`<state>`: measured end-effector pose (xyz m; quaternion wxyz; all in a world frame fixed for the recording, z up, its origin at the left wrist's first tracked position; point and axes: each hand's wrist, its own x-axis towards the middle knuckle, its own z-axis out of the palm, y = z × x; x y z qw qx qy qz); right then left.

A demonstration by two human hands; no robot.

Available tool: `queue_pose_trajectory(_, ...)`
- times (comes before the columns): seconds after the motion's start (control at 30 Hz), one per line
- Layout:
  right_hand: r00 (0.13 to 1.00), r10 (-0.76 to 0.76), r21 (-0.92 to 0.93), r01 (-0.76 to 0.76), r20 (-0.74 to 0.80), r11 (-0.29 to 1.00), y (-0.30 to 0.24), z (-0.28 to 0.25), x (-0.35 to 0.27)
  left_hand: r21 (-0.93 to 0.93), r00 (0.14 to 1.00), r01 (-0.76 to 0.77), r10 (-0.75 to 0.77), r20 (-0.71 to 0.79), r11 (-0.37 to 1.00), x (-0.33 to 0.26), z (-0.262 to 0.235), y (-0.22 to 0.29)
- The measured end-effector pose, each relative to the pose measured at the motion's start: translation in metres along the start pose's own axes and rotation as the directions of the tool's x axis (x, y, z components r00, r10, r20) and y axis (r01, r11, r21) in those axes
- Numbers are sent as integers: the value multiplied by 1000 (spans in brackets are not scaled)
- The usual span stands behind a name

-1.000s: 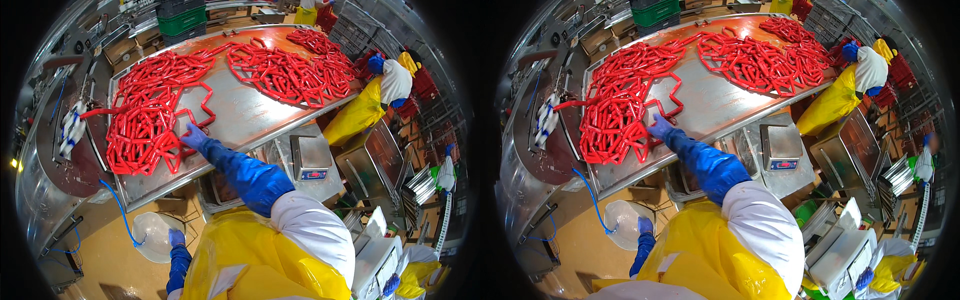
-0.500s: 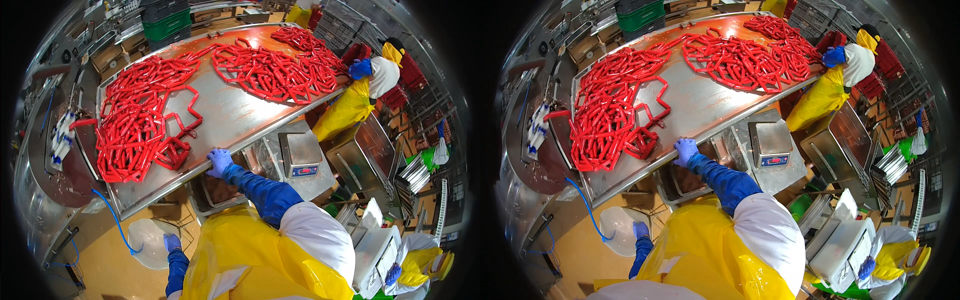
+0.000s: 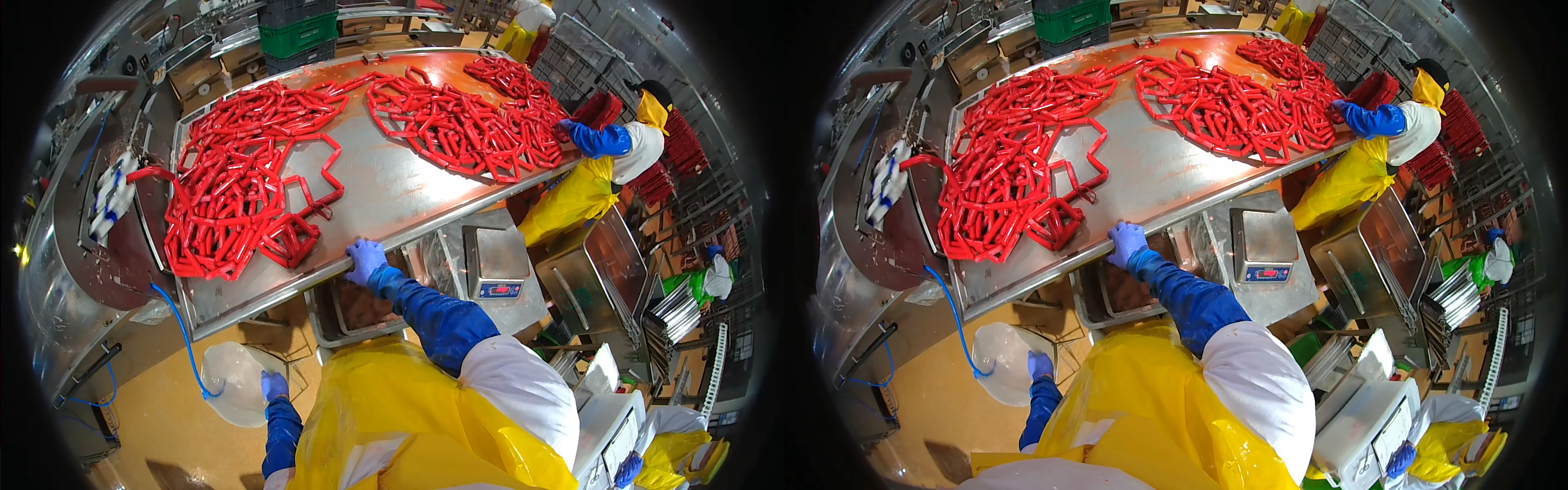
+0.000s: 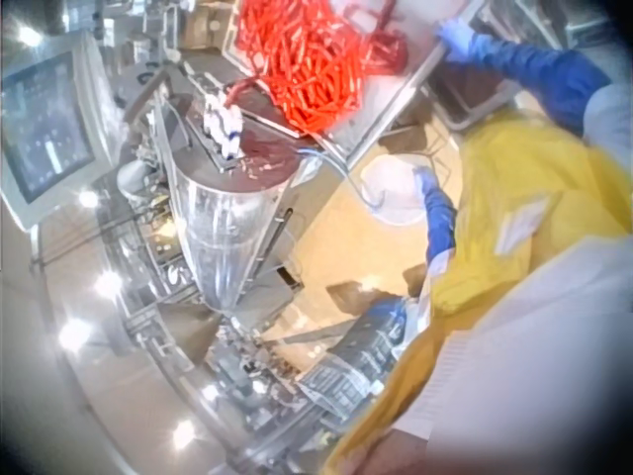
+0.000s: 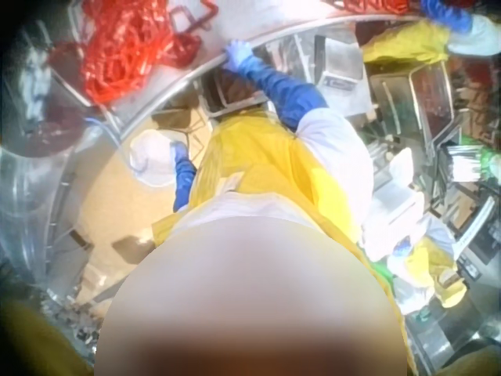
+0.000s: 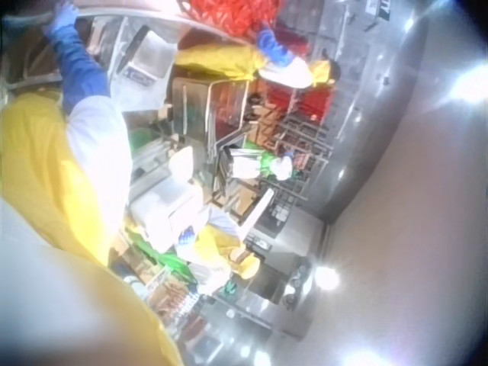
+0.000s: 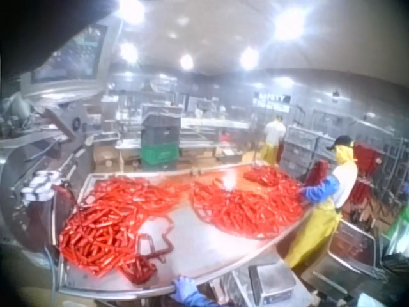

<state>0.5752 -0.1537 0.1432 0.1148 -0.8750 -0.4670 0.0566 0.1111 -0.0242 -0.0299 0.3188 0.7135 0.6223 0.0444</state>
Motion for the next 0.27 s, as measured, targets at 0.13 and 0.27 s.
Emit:
queue_pose_trajectory(0.13, 1000, -10, 16, 11, -21, 1000, -4, -7, -2, -20, 999, -3, 2, -33, 1000, 4, 4, -11)
queue_pose_trajectory(0.27, 999, -26, 52, 27, -21, 998, 0, -5, -4, 143, 998, 36, -29, -52, 989, 10, 8, -17)
